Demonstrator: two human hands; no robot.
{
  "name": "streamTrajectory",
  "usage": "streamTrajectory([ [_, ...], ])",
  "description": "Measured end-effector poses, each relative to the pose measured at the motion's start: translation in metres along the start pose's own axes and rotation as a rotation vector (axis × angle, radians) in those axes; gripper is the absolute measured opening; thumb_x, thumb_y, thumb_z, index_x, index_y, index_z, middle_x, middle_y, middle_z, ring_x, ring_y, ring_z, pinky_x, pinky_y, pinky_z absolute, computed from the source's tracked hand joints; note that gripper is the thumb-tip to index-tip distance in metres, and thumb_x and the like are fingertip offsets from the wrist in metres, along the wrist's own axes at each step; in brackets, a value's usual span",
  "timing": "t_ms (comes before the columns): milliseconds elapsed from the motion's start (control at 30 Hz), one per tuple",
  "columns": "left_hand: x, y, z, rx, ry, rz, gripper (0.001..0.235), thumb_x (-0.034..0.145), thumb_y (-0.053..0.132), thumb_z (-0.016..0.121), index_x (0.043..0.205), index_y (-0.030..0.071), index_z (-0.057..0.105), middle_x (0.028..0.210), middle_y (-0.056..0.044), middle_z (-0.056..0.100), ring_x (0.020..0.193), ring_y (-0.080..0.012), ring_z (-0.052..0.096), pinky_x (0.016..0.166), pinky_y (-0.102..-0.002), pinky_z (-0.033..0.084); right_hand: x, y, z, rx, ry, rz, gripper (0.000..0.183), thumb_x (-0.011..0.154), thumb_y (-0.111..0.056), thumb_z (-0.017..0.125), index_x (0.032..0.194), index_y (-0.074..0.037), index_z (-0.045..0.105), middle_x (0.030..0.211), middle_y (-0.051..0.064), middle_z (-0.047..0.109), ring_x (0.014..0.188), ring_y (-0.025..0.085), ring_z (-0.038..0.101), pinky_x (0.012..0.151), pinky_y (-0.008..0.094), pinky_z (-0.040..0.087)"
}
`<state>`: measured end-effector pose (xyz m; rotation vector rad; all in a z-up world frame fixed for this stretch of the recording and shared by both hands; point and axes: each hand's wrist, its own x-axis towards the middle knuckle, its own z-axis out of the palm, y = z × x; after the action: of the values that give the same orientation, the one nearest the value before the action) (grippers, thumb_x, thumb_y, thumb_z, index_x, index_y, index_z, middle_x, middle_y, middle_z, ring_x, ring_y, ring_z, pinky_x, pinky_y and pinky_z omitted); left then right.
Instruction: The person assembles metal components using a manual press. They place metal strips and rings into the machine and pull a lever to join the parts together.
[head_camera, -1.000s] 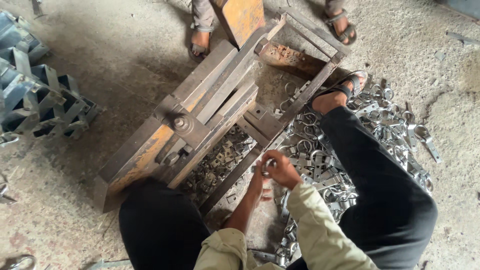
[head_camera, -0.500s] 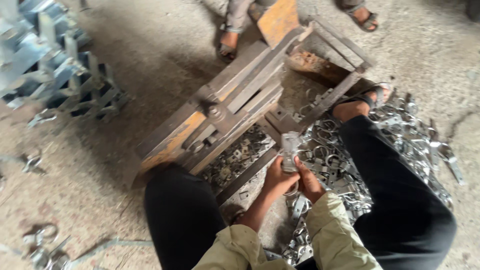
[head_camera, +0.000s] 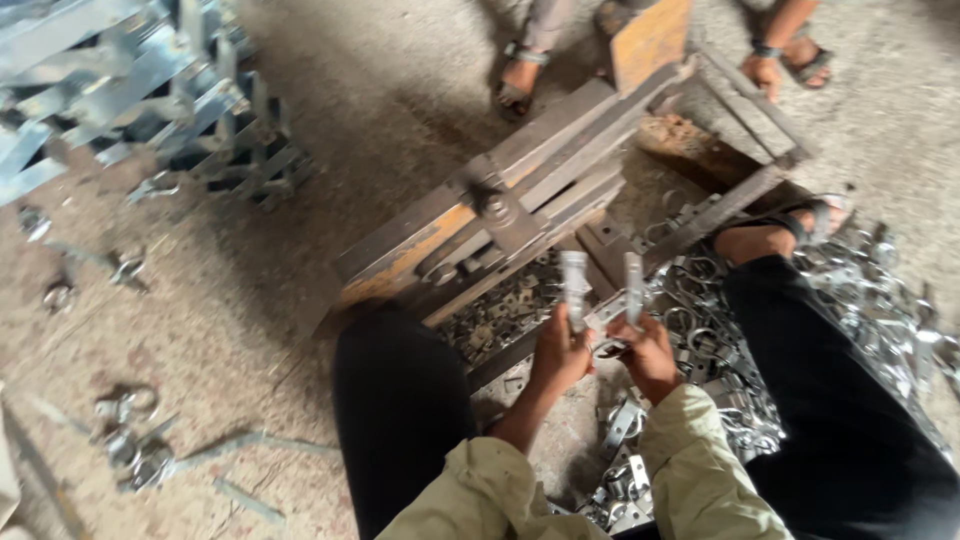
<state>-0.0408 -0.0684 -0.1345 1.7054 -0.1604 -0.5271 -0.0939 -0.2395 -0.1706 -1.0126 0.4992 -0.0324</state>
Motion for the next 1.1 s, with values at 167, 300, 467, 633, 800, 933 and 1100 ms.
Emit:
streamTrajectory([
  [167,0.000,-0.018,0.016,0.502,0.041,0.311,0.042,0.084,0.022,0.078,0.119,0.003,0.064,0.099,-0.016,0.072,0.083,-0.0265,0.071,0.069,-0.040,0.058,-0.015,0.002,0.007,0.331,-0.103,0.036,0.047,0.074,-0.012,0.062,0.119,-0.005,0.054,0.116,0.017,0.066,0.095,0.026,0.063,0.080,0.037,0.057],
  [300,0.008,-0.025,0.016,0.314,-0.212,-0.090,0.041,0.092,0.035,0.075,0.118,0.004,0.068,0.104,-0.015,0.075,0.091,-0.0269,0.072,0.077,-0.039,0.054,-0.007,0.036,-0.021,0.243,-0.122,0.004,0.042,0.095,-0.014,0.054,0.134,0.000,0.052,0.121,0.016,0.064,0.103,0.027,0.061,0.081,0.037,0.053],
  [467,0.034,-0.057,0.026,-0.422,-0.289,-0.183,0.044,0.096,0.040,0.070,0.125,0.006,0.074,0.117,-0.005,0.074,0.106,-0.0148,0.066,0.089,-0.029,0.050,-0.005,0.038,-0.012,-0.120,-0.062,-0.065,0.056,0.115,-0.044,0.037,0.142,0.003,0.049,0.130,0.019,0.057,0.115,0.027,0.057,0.096,0.040,0.051],
  [633,0.049,-0.065,0.019,-0.458,-0.235,-0.068,0.040,0.087,0.025,0.079,0.115,-0.003,0.075,0.102,-0.009,0.078,0.091,-0.0141,0.072,0.078,-0.028,0.056,-0.018,0.024,0.002,-0.061,-0.262,-0.178,0.082,0.110,-0.063,0.025,0.163,-0.001,0.037,0.157,0.018,0.052,0.144,0.028,0.047,0.121,0.038,0.032],
  [800,0.049,-0.036,0.017,-0.492,-0.037,-0.014,0.031,0.090,0.021,0.082,0.104,-0.004,0.071,0.090,-0.008,0.075,0.074,-0.0145,0.068,0.060,-0.027,0.053,-0.015,0.019,-0.068,0.129,0.031,-0.091,0.062,0.106,-0.050,0.045,0.154,-0.012,0.042,0.148,0.012,0.057,0.132,0.034,0.049,0.105,0.052,0.042],
  [933,0.045,-0.028,0.018,-0.648,0.039,0.054,0.033,0.087,0.006,0.074,0.115,0.002,0.057,0.094,-0.006,0.065,0.072,-0.0144,0.063,0.057,-0.030,0.053,0.016,0.012,-0.110,-0.371,0.595,0.090,0.064,0.085,-0.034,0.071,0.144,-0.018,0.050,0.136,0.010,0.058,0.118,0.032,0.055,0.092,0.057,0.049],
  [1100,0.048,-0.045,0.008,-0.657,0.040,-0.074,0.046,0.077,-0.007,0.058,0.122,0.004,0.051,0.100,-0.012,0.064,0.065,-0.0231,0.070,0.047,-0.036,0.057,0.018,0.000,-0.155,-0.969,0.914,0.229,0.061,0.084,-0.037,0.069,0.138,-0.014,0.054,0.129,0.016,0.063,0.112,0.035,0.061,0.090,0.058,0.052],
])
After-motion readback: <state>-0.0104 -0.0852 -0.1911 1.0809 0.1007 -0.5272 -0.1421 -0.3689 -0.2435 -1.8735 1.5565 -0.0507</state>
